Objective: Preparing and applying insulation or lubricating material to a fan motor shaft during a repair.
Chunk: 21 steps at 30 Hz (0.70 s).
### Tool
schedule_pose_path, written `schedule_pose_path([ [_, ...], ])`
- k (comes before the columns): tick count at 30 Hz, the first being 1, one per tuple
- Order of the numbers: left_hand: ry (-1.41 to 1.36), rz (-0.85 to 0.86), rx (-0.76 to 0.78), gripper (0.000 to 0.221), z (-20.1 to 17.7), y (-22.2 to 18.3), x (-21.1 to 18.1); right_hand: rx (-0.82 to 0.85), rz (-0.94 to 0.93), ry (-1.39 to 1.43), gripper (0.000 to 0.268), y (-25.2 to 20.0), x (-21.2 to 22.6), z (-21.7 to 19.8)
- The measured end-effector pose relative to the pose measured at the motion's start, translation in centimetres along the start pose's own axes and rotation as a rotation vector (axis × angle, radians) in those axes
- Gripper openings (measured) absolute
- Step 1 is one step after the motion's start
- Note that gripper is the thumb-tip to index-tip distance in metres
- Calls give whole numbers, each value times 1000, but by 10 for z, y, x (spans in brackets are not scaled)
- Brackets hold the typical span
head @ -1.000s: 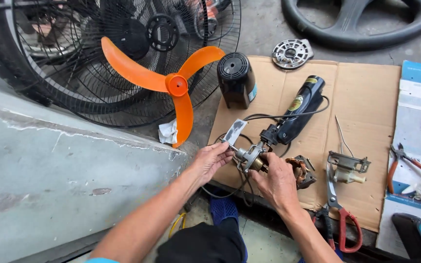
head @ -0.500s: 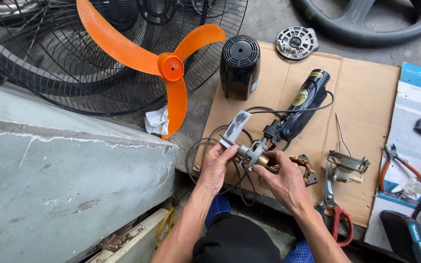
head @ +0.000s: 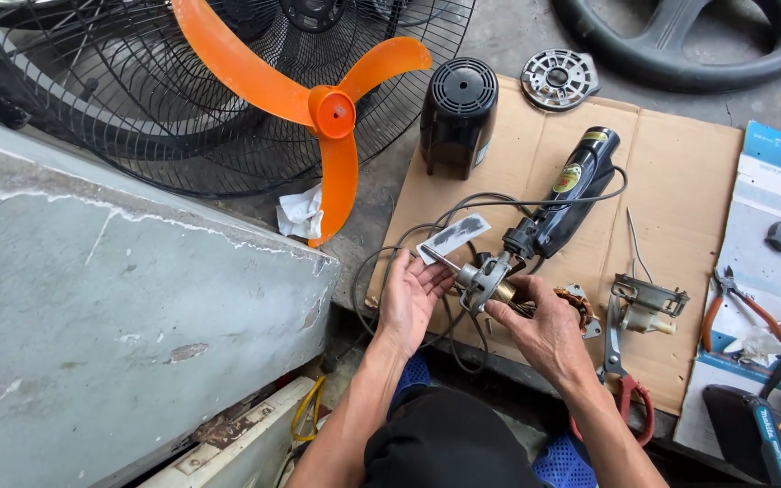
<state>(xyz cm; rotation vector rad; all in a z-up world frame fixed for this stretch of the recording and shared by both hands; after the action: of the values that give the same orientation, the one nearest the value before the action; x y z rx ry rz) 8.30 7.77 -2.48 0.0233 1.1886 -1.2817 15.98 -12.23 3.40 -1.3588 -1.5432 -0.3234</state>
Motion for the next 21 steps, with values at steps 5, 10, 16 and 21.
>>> schedule_pose_path([
  [5, -253, -18, -29, 30, -22, 19, 27, 17, 43, -18, 64, -3, 3, -3],
  [10, -252, 33, -66, 22, -30, 26, 42, 17, 57, -23, 64, -6, 10, -7],
  [16, -152, 27, -77, 21, -30, 33, 51, 0, -1, 16, 60, -7, 4, -9],
  [21, -116, 10, -79, 20, -32, 39, 56, -8, -42, 80, 53, -30, 25, -37],
])
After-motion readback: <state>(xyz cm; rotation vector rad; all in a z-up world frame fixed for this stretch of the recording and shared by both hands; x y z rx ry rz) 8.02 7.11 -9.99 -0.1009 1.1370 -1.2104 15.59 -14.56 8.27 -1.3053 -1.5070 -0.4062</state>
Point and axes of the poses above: each hand's wrist, its own y-axis towards the middle knuckle, its own z-axis out of the palm, x = y × z, the point moved 5 cm from there along y, towards the middle knuckle, and after that the axes turned 8 degrees about y, right-handed, at the moved point
